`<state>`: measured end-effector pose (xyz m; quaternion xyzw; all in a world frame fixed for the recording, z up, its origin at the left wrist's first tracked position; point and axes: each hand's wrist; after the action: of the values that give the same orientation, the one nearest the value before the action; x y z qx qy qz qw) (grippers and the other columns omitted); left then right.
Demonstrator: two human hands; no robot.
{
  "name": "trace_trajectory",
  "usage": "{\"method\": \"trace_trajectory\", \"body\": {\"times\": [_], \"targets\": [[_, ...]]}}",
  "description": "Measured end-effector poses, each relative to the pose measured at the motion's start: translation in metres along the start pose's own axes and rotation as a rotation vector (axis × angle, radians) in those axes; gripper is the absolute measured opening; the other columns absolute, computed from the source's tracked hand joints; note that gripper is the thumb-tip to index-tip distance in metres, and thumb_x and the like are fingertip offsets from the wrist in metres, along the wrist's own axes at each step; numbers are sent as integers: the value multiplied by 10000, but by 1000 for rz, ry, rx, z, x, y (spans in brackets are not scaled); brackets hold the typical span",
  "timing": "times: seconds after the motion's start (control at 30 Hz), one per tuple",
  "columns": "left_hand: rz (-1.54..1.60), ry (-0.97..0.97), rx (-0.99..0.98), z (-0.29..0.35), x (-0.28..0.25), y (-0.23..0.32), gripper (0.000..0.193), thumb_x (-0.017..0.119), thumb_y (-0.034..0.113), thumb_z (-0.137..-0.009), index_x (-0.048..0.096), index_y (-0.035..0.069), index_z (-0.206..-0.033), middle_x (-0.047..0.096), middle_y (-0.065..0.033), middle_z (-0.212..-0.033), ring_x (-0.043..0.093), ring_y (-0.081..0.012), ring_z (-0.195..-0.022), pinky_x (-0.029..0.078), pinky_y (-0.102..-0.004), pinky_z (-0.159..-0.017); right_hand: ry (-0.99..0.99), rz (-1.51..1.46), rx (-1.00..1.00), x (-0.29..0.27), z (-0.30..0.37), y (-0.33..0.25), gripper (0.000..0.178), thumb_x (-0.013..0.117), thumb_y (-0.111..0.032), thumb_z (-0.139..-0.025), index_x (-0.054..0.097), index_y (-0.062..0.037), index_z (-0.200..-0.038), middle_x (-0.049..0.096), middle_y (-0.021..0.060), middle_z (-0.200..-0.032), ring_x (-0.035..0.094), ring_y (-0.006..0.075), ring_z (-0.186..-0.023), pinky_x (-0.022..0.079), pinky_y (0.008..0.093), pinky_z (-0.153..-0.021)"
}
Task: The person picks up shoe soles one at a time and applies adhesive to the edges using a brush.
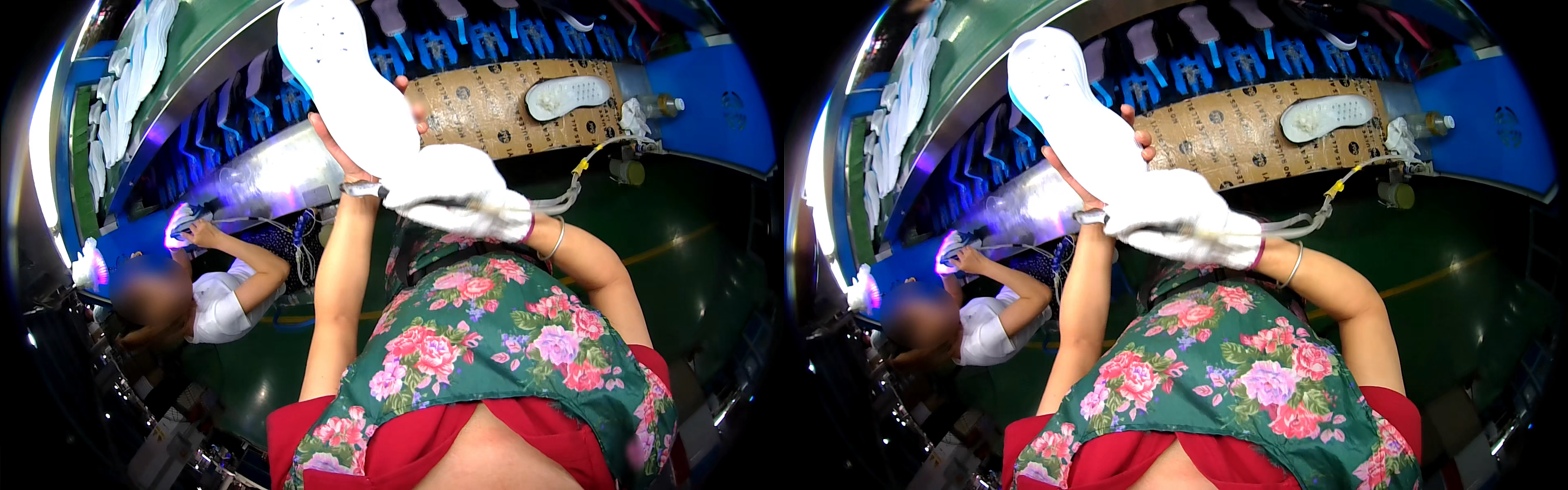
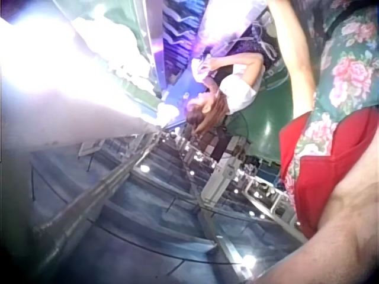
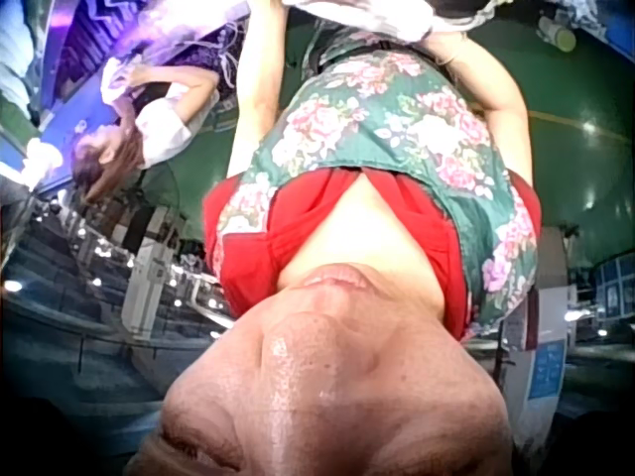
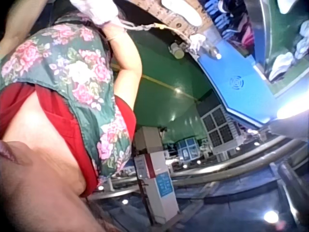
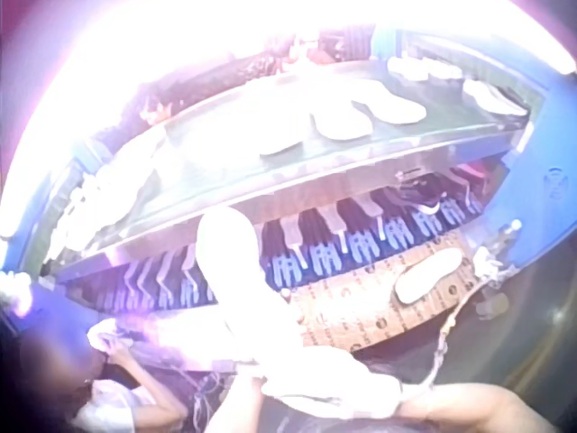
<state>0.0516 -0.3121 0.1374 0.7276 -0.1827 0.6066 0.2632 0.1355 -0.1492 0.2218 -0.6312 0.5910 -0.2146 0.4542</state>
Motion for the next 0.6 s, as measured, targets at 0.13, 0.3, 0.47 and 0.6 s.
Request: {"method": "trace_trajectory", "body": {"times": [0.13, 0.3, 0.47, 0.6], "targets": [[-70, -104, -114, -5, 11, 15, 979, 640, 767, -748, 366, 151, -1457, 479, -180, -1322, 512, -400, -990, 474, -503, -794, 38, 234, -36, -15, -4, 9, 224, 784, -100, -773, 768, -144, -992, 730, 47, -907, 693, 252, -802, 550, 355, -706], [-168, -158, -208, -13, 14, 24, 998, 680, 782, -703, 433, 125, -1413, 499, -173, -1298, 503, -337, -868, 410, -424, -732, -53, -13, 0, 2, 9, -2, 207, 781, -83, -785, 764, -123, -987, 748, 52, -964, 696, 234, -810, 551, 339, -730], [-384, 4, -223, -19, 19, 30, 1087, 648, 820, -686, 434, 64, -1438, 557, -251, -1175, 534, -346, -832, 422, -409, -655, 107, 70, 123, -18, 5, 5, 233, 756, -96, -805, 754, -121, -1036, 737, 68, -965, 699, 247, -845, 556, 352, -749], [-132, -174, -359, -29, -4, 38, 1122, 572, 806, -735, 354, 16, -1501, 471, -328, -1398, 541, -453, -1236, 520, -520, -970, -78, 421, -124, -4, 24, 2, 319, 776, -73, -775, 750, -159, -1080, 734, 62, -1063, 697, 250, -883, 546, 355, -754]]}}
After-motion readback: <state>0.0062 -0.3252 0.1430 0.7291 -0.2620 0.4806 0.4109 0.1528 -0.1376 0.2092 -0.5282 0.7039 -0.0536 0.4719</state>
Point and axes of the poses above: each hand's wrist, its own z-axis away from the middle knuckle, its own x-axis out of the palm, y = z × x
